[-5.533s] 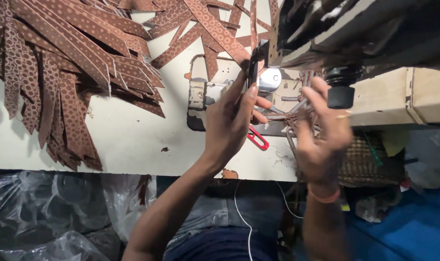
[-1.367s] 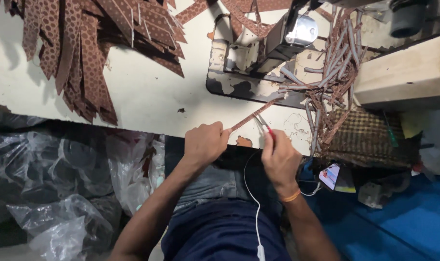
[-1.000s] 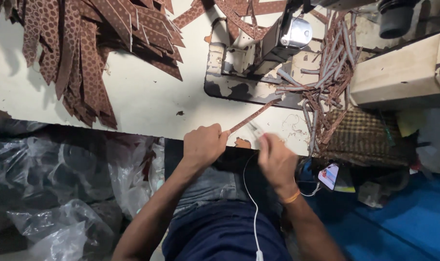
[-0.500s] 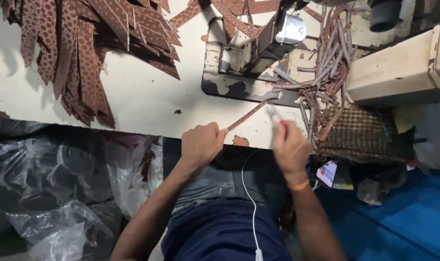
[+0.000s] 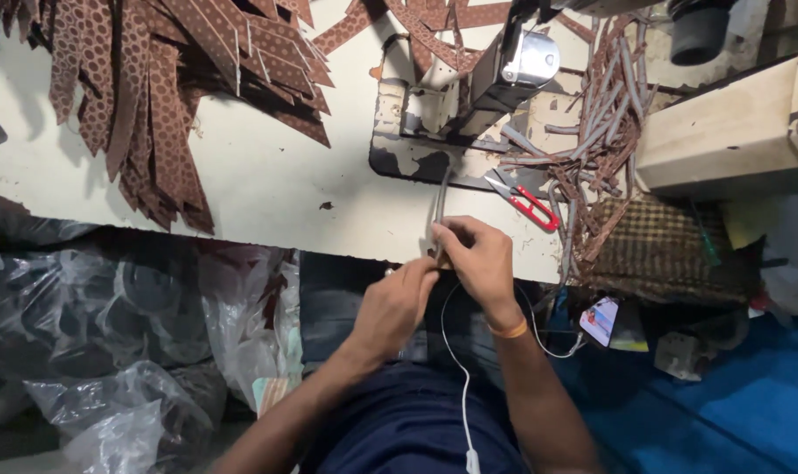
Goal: Trimming excess material from patterned shoe straps using a small hand-held cutter at a workbench.
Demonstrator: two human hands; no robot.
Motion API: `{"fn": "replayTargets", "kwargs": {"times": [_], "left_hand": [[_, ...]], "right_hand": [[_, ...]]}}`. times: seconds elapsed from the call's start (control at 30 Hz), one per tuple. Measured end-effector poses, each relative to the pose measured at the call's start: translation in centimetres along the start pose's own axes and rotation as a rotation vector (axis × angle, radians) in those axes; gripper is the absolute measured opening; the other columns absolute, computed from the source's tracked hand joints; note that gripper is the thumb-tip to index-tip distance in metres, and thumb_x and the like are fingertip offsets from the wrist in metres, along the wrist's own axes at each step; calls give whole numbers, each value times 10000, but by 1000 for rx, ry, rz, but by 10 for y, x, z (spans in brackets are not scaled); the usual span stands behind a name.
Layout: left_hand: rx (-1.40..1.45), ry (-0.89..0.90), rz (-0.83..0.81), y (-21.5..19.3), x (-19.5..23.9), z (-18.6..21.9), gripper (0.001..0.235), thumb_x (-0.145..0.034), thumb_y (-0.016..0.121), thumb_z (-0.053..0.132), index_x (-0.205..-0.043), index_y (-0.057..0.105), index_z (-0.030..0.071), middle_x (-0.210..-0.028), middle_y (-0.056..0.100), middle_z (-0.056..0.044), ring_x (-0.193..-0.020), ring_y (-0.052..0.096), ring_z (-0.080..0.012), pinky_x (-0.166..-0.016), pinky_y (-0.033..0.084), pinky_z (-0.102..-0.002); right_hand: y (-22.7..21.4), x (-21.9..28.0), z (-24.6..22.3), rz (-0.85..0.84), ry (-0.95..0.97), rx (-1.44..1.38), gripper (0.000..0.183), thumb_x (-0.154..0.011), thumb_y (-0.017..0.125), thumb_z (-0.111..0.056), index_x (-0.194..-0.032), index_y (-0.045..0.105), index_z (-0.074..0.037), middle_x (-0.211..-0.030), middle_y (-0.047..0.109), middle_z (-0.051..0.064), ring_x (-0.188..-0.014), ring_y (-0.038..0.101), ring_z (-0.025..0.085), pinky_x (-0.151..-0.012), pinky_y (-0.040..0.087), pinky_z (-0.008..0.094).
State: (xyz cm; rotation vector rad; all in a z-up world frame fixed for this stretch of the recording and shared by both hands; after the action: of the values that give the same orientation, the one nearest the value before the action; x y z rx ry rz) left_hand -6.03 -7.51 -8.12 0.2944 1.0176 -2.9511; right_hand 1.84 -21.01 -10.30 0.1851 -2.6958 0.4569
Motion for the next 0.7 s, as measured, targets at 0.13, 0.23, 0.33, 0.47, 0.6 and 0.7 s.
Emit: {"fn": "replayTargets", "kwargs": {"times": [0.13,0.23,0.33,0.47,0.6,0.7], "left_hand": [[63,57,13,0,15,-1,223,-1005,622,159,-1176,598,17,-987,693,-175,-795,688,-333,-664,544,-423],[135,-103,-50,8,40,-39,182,-972,648,169,-1108,628,50,-927,720,-170,-801,692,-360,-678,539,-452],[79,-253,-366,-9,48,-74,136,-981,650,200,-1040,649,77,-880,729,-169,-846,700,-381,-725,541,-488],[-382,-225,-168,-114,-24,-97,155,-945,685,239,-1019,720,108,-891,719,-180,-808,685,-401,-698,538,-535],[-309,146,715,-269,-124,-117,140,-1102,576,64,-1203,656,8,-1069,721,-156,-960,716,-349,-819,564,-450],[-651,268,942,-307,-182,-205,180,-1061,625,83,-1202,682,-13,-1165,706,-251,-875,678,-379,-682,535,-423]], "right_hand": [[-17,-15,30,-8,-52,-182,242,-967,711,-169,-1068,749,47,-864,739,109,-739,664,126,-667,513,281],[-43,-10,25,36,-130,-419,216,-1003,686,-147,-1094,717,47,-918,739,87,-821,693,128,-757,545,273],[-49,-4,16,55,-140,-439,205,-1016,662,-134,-1114,705,42,-908,732,87,-818,703,148,-782,572,283],[-34,-1,33,38,-172,-307,218,-1025,652,-120,-1139,708,58,-947,740,88,-849,710,151,-798,560,266],[-24,-1,41,46,-166,-270,217,-1018,659,-100,-1154,702,64,-969,731,81,-843,701,142,-780,551,252],[-25,-1,44,73,-205,-191,218,-1021,657,-98,-1152,704,70,-971,735,89,-853,700,137,-791,548,250]]}}
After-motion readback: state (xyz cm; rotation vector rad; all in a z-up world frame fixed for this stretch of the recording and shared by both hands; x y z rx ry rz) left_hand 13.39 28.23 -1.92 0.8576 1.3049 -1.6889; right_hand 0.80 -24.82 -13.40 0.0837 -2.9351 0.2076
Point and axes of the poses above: each hand's wrist, its own x-axis away from the middle knuckle, its own y-axis out of the palm, z = x × y, the point moved 7 cm from there along -x, towards the middle knuckle
